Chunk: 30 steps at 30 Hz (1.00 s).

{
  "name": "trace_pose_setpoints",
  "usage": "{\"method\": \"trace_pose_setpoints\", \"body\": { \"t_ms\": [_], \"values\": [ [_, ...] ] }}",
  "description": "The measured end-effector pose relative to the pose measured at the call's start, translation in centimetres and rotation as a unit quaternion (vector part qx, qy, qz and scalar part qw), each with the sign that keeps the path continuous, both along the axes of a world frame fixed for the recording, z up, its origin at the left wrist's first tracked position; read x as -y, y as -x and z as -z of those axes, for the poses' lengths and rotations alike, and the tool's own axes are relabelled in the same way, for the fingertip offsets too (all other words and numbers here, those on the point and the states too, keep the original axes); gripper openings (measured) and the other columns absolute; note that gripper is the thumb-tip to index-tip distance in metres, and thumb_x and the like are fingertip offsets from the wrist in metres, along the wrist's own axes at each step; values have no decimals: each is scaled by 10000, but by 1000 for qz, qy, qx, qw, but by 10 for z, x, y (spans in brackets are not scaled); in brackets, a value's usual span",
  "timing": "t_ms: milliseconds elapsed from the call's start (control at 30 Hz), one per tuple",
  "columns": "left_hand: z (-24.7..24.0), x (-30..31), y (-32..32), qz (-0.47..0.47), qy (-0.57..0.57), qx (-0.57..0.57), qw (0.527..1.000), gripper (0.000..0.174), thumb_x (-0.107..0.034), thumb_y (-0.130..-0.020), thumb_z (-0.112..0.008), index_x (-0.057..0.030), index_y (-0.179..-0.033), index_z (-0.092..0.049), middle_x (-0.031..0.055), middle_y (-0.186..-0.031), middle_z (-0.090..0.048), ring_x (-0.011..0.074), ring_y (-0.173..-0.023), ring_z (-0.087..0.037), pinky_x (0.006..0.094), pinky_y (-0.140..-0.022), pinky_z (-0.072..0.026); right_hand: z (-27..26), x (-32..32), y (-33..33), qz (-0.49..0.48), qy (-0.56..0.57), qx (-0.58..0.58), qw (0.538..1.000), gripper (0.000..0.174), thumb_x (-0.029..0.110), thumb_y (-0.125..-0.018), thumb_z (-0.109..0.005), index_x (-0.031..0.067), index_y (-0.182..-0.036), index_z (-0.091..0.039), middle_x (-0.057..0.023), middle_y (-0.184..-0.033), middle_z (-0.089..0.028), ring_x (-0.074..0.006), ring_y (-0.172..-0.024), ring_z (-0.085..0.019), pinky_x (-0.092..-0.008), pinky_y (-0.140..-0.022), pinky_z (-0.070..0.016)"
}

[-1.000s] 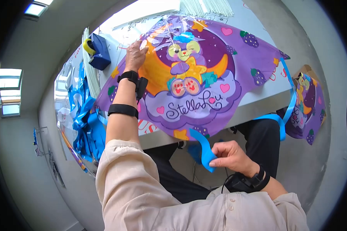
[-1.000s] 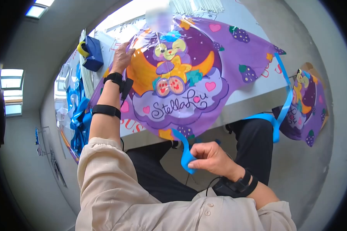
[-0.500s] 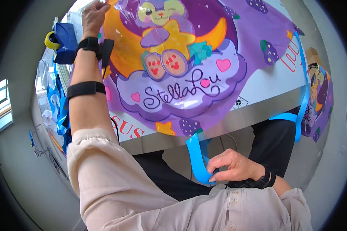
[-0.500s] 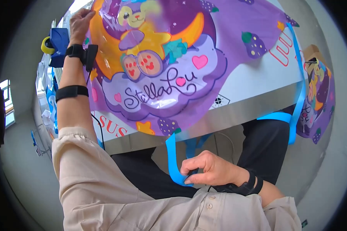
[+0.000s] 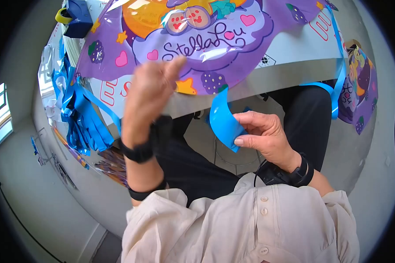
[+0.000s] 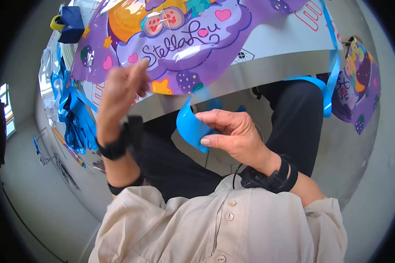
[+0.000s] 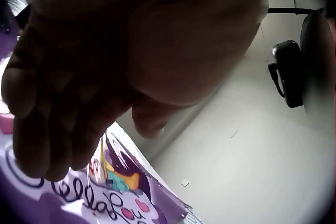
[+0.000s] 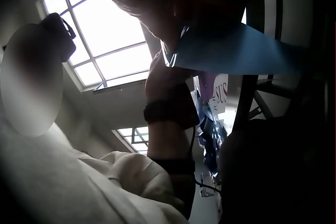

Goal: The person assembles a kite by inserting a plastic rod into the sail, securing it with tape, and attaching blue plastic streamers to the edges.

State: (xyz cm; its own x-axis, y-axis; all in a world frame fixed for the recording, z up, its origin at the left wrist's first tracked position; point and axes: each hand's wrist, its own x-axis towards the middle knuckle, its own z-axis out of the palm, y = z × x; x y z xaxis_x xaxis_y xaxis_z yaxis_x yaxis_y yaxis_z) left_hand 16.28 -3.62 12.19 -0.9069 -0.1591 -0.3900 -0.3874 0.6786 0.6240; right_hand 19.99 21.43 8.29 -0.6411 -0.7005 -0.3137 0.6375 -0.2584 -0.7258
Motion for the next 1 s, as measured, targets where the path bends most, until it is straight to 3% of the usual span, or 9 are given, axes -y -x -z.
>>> {"method": "trace_pose_setpoints", "body": {
  "t_ms": [67,100,167,233,367,400,600,833,1000],
  "values": [
    [16,-35,-64,-86,-220,31,971,466,-390,-923,-503,56,-860,-621,96,-718,-612,134,-682,-583,270,-628,-466,-1,0,-9,2,-18,-32,999,354,-79,-773,-613,-10,-1119,-602,-45,-984,-617,-97,-898,-576,-230,-825,-470],
    [24,-54,-88,-138,-359,18,923,437,-346,-937,-495,75,-960,-609,120,-854,-643,155,-795,-617,264,-705,-489,1,-1,-16,4,-37,-60,998,346,-85,-773,-606,-10,-1110,-608,-42,-978,-615,-92,-889,-571,-226,-817,-469],
    [50,-83,-120,-272,-516,-39,811,393,-257,-931,-523,93,-1108,-542,159,-1007,-627,188,-894,-617,289,-788,-494,2,-2,-27,8,-59,-67,996,291,-64,-779,-605,-15,-1064,-628,-25,-916,-621,-79,-840,-568,-221,-774,-468],
    [55,-105,-125,-370,-577,-119,718,237,-16,-836,-613,71,-1051,-563,118,-927,-634,144,-813,-619,255,-740,-507,9,-3,-34,-29,-87,-105,990,210,-22,-785,-616,-13,-992,-646,-4,-840,-621,-63,-784,-562,-213,-726,-458],
    [62,-113,-120,-361,-496,-184,768,129,42,-779,-633,35,-904,-603,39,-792,-620,67,-690,-559,195,-649,-458,21,2,-41,-11,-164,-62,984,147,120,-818,-648,-5,-896,-651,-3,-777,-611,-44,-699,-515,-197,-632,-415],
    [62,-111,-121,-350,-495,-174,776,133,47,-775,-630,34,-905,-604,37,-796,-620,67,-693,-559,197,-656,-459,19,11,-41,57,-156,-40,985,196,179,-835,-650,-4,-905,-651,0,-754,-606,-42,-675,-498,-198,-606,-401],
    [64,-106,-126,-317,-480,-146,805,158,12,-791,-649,37,-938,-596,24,-806,-608,64,-730,-551,187,-682,-448,28,31,-18,81,-157,-29,984,118,100,-832,-635,-13,-864,-652,-6,-734,-622,-37,-661,-515,-189,-601,-419],
    [74,-106,-108,-382,-281,-239,847,115,-11,-808,-641,33,-859,-548,35,-751,-590,58,-655,-543,196,-601,-456,44,48,-15,94,-201,-103,970,85,45,-803,-639,-22,-757,-614,6,-668,-603,-28,-608,-503,-194,-537,-419],
    [74,-101,-99,-327,-167,-272,889,109,44,-783,-606,8,-873,-555,77,-739,-598,102,-632,-568,225,-579,-457,35,55,-11,131,-268,-205,932,58,25,-791,-633,-13,-822,-601,-38,-633,-598,-45,-571,-514,-208,-517,-417]
  ]
}}
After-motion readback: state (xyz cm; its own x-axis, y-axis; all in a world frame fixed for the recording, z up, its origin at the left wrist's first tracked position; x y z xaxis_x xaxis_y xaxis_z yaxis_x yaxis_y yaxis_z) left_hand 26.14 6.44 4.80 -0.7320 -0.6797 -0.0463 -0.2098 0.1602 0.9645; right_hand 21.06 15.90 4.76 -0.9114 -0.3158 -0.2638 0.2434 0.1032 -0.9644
